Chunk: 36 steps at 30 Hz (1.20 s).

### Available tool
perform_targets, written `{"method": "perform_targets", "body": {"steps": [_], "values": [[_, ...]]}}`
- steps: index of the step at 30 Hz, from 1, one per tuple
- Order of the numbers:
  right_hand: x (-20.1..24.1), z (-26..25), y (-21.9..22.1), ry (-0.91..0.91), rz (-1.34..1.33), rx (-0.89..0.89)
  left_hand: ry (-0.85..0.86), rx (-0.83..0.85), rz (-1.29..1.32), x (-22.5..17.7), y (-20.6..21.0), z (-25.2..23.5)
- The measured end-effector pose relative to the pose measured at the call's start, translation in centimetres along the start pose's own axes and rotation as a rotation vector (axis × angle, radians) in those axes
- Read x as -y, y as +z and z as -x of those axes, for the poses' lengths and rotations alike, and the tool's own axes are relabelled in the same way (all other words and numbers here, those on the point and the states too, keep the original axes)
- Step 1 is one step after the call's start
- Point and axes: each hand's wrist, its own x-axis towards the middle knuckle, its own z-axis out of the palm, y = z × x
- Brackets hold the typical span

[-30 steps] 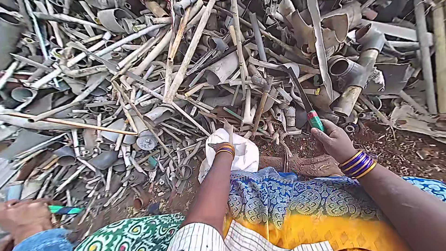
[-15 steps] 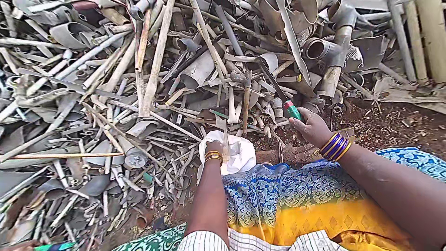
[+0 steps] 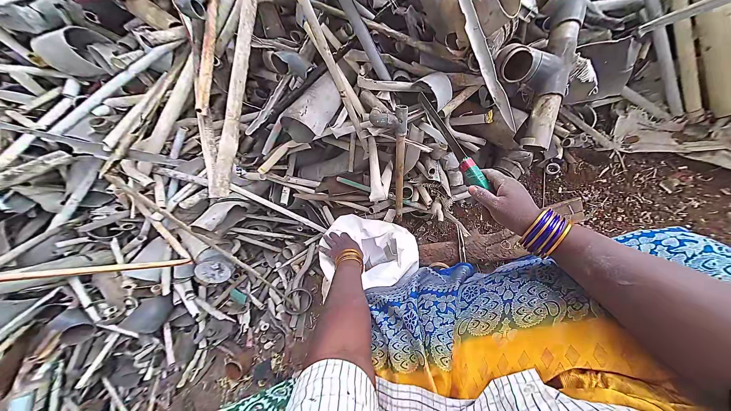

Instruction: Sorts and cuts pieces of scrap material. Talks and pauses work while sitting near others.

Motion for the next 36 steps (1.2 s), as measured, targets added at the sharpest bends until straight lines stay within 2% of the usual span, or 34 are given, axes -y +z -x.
{"method": "perform_targets", "body": {"steps": [2,4,6,10,14,16,18,20,22,24,27,30,32,34,36], "values": [[-0.2,-0.2,0.4,-0.017,0.007,0.01,-0.197,0.071,0.039,1.2,1.0,-0.1],[-0.3,-0.6,0.6,-0.031,0.023,0.011,-0.16,0.228,-0.001,3.0,0.9,0.7],[-0.3,-0.6,0.6,-0.037,0.031,-0.008,-0.116,0.273,0.024,5.3,-0.2,1.9],[-0.5,-0.9,0.1,-0.037,-0.002,-0.049,-0.352,-0.005,0.422,11.5,-2.8,3.7],[-1.6,-1.0,-0.4,-0.016,0.003,-0.097,-0.441,-0.155,0.433,20.3,-7.3,7.9],[-1.8,-0.9,-0.5,0.016,0.029,-0.107,-0.471,-0.405,0.679,22.9,-10.4,10.9],[-2.1,-0.7,-0.2,0.038,0.025,-0.121,-0.468,-0.731,1.082,24.5,-13.4,13.1],[-2.5,-0.6,0.1,0.039,0.025,-0.121,-0.429,-0.902,1.276,26.9,-15.9,14.6],[-2.5,-0.2,0.4,0.035,0.03,-0.114,-0.54,-0.963,1.264,29.6,-17.1,15.8],[-2.4,0.4,0.3,0.031,0.034,-0.111,-0.637,-0.925,1.192,31.1,-16.5,16.9],[-2.7,0.9,-0.5,0.037,0.071,-0.121,-0.595,-0.724,1.073,30.8,-10.6,16.1],[-3.1,1.0,-1.3,0.039,0.146,-0.157,-0.487,-0.294,0.944,27.0,-2.1,14.2],[-3.2,1.4,-1.7,0.03,0.17,-0.176,-0.523,-0.087,0.85,24.5,2.3,13.8],[-3.5,1.4,-2.0,0.026,0.177,-0.195,-0.588,-0.113,0.888,23.7,3.9,13.2],[-3.8,1.3,-2.3,0.048,0.163,-0.211,-0.544,-0.226,0.975,24.3,2.5,12.8]]}}
